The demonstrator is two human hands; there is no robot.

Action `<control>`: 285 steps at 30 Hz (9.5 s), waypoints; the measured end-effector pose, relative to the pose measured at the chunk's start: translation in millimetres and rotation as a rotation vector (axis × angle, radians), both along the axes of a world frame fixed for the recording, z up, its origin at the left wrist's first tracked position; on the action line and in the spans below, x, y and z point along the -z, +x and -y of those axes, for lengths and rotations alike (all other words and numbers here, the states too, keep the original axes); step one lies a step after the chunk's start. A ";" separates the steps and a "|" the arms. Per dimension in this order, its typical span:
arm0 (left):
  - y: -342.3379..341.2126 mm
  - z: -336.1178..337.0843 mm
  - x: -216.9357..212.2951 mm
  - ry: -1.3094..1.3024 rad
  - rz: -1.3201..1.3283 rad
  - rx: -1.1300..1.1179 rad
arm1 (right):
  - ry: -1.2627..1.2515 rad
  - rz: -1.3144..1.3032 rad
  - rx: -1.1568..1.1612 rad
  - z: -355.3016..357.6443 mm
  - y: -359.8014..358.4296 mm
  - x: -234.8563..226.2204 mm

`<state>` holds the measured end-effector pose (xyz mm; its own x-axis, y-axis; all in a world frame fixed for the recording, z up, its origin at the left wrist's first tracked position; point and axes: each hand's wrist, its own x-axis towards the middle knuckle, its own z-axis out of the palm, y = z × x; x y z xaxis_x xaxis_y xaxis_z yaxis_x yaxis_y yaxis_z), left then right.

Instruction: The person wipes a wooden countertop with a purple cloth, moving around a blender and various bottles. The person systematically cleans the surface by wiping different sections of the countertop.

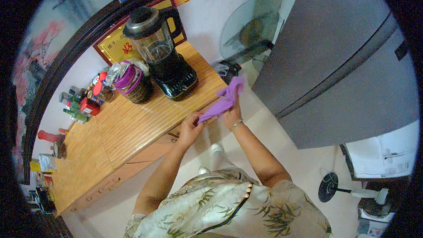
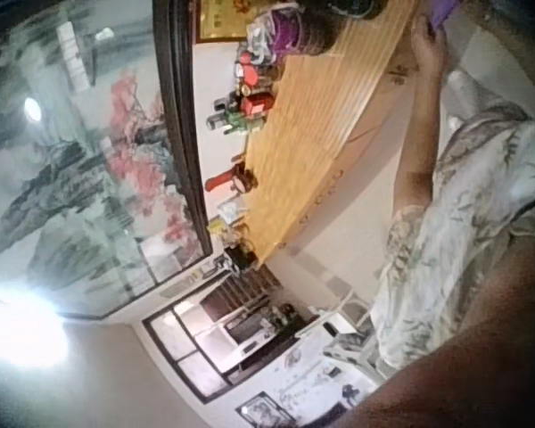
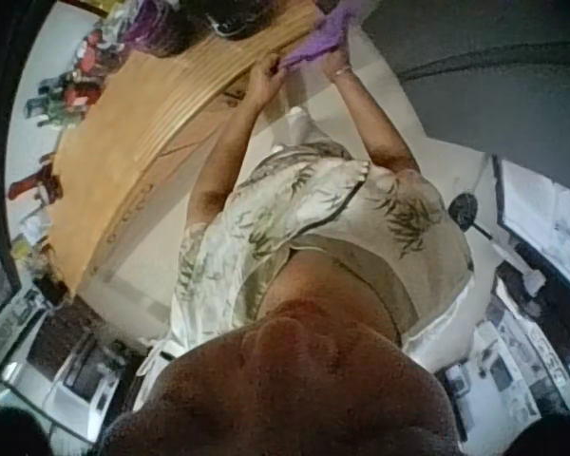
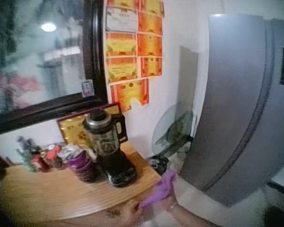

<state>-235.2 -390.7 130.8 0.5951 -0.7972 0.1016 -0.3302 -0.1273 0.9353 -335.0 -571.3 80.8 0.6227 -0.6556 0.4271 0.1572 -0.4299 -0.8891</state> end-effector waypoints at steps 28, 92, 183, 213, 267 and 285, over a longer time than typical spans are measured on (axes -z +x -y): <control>77.5 218.1 92.4 0.830 0.441 -0.101 | 0.056 -0.849 -0.148 178.3 187.6 111.2; 282.2 341.2 120.6 0.497 0.320 -0.649 | 0.099 -0.981 -0.266 281.8 473.0 129.7; 75.4 294.5 79.3 0.860 0.092 -0.521 | -1.118 -0.350 -1.340 272.7 326.7 82.7; -38.7 205.5 97.1 0.808 0.220 -0.535 | -0.916 -0.758 -0.960 189.1 106.8 75.2; 0.1 201.3 91.7 0.752 0.216 -0.637 | 0.272 -0.927 -0.283 222.4 252.9 206.0; 11.2 216.7 102.7 0.725 0.207 -0.681 | 0.169 -1.072 -0.289 225.2 331.2 177.3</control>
